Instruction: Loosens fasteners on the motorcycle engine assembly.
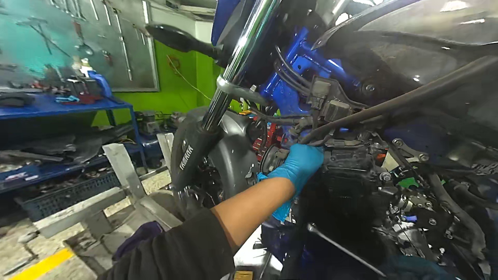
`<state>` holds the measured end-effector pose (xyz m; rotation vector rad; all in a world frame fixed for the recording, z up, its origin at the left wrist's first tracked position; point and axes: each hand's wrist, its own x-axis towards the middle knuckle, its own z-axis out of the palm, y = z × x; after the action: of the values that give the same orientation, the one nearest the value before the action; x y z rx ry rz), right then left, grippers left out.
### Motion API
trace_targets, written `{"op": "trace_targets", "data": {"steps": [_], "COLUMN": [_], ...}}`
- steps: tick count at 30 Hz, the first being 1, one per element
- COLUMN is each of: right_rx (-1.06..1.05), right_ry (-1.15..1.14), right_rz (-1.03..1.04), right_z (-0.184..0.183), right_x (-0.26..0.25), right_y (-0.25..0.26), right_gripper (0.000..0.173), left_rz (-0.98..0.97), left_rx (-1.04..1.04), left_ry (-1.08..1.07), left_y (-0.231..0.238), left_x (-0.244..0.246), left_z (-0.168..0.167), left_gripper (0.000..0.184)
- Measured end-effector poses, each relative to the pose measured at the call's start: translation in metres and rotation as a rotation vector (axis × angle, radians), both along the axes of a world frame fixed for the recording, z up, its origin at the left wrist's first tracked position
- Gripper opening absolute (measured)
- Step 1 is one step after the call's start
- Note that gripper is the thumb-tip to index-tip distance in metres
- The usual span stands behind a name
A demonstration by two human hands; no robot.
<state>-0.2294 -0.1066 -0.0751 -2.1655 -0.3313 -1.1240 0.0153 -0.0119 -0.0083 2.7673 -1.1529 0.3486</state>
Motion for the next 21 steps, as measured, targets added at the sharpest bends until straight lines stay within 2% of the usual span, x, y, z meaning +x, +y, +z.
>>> {"op": "trace_targets", "data": {"steps": [1,3,5,7,9,11,12,14,16,18,21], "right_rx": [0.041,0.192,0.447,0.677,0.737,0.513,0.314,-0.214,-0.632,-0.885,-1.135], "right_ry": [-0.014,-0.033,-0.004,0.068,0.071,0.051,0.052,0.073,0.083,0.092,0.154], "right_rz": [0.006,0.021,0.071,0.069,0.036,-0.08,-0.113,-0.222,-0.393,-0.489,-0.497], "right_z": [0.001,0.006,0.015,0.02,0.022,0.027,0.03,0.042,0.063,0.081,0.101], "right_x": [0.0,-0.002,-0.006,-0.01,-0.009,-0.001,0.003,0.009,0.02,0.037,0.067], "right_y": [0.002,0.003,-0.005,-0.016,-0.022,-0.025,-0.031,-0.052,-0.061,-0.052,-0.031], "right_gripper": [0.007,0.014,0.023,0.021,0.021,0.025,0.029,0.044,0.031,0.032,0.027], "left_rz": [-0.014,-0.029,-0.031,-0.044,-0.061,-0.079,-0.085,-0.086,-0.077,-0.081,-0.09], "left_rx": [-0.015,-0.033,-0.041,-0.06,-0.062,-0.074,-0.079,-0.084,-0.077,-0.075,-0.078], "left_ry": [0.012,0.011,0.018,0.016,0.017,0.016,0.016,0.031,0.071,0.079,0.053], "left_y": [0.002,0.003,0.002,0.001,0.002,0.004,0.005,0.006,0.006,0.006,0.006], "left_x": [0.0,0.0,-0.001,-0.002,-0.002,-0.001,-0.001,-0.002,-0.002,-0.002,-0.001], "left_z": [0.001,0.001,0.001,0.001,0.001,-0.001,-0.002,-0.001,0.003,0.003,0.001], "left_gripper": [0.031,0.031,0.03,0.027,0.023,0.021,0.021,0.023,0.026,0.027,0.022]}}
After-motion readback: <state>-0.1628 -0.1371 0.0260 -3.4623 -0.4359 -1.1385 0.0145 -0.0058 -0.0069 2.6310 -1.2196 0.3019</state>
